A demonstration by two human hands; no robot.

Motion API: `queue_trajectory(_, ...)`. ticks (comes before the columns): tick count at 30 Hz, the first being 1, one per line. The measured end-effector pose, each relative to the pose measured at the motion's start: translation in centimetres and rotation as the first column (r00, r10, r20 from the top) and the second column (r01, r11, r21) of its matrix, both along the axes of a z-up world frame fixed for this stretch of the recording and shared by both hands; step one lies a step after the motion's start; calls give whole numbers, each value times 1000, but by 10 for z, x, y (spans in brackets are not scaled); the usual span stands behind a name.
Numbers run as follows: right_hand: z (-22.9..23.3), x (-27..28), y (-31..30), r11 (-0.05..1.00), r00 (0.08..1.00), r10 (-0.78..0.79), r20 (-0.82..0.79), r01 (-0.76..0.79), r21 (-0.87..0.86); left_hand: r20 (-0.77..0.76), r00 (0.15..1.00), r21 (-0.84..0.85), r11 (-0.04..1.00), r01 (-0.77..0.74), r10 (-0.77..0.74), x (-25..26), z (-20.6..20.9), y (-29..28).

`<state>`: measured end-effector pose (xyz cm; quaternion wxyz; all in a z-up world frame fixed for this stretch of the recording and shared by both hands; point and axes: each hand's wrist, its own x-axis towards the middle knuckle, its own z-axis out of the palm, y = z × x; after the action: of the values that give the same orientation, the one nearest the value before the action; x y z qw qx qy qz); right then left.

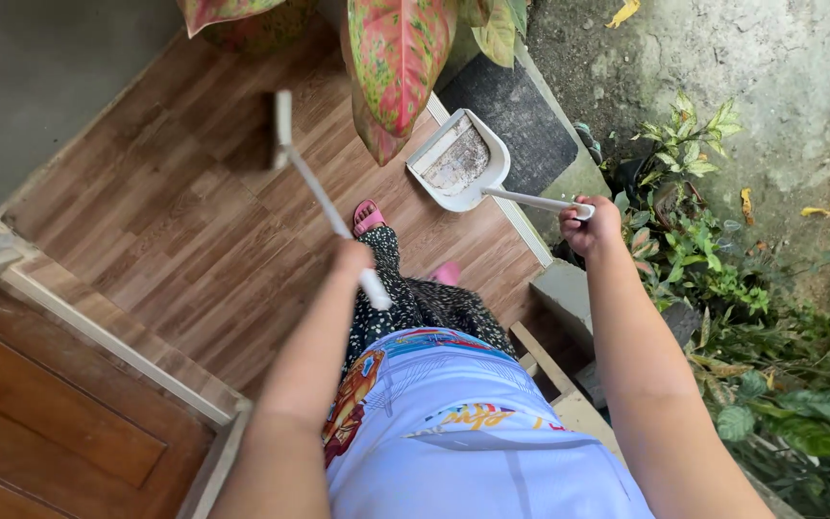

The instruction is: The person sweeps the floor with a broom and collects the debris into a dustpan.

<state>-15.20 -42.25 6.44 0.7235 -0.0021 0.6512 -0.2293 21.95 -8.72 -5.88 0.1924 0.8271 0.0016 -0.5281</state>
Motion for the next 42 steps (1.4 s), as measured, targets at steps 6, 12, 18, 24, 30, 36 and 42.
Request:
queue_trajectory(6, 1, -1, -14, 1000, 1000, -15, 7, 15, 23, 1, 949, 0, 949, 315, -315, -111, 39, -60)
queue_trajectory(12, -11, 0, -53, 998, 998, 31, 51, -34, 46, -323, 941, -299, 954, -3, -98, -106, 74, -31)
queue_trajectory(18, 13, -4, -84, 903, 902, 428, 61, -430, 24, -255, 926, -126, 940, -317, 278, -158, 139, 53)
queue_trajectory(24, 24, -13, -117, 732, 732, 681, 1, -681, 3, 56, 819, -122, 818, -562, 571, -175, 77, 112)
queue_trajectory(30, -2, -9, -137, 691, 691, 723, -16, -723, 18, 8, 645, -132, 640, -757, 764, -195, -8, 69)
queue_trajectory(36, -16, 6, -148, 677, 677, 734, -53, -735, -18, -8, 916, -3, 916, -402, 402, -328, 34, -16)
queue_trajectory(42, -17, 44, -160, 704, 706, 688, 170, -705, 78, -352, 822, -188, 826, -531, 448, -316, 107, -10)
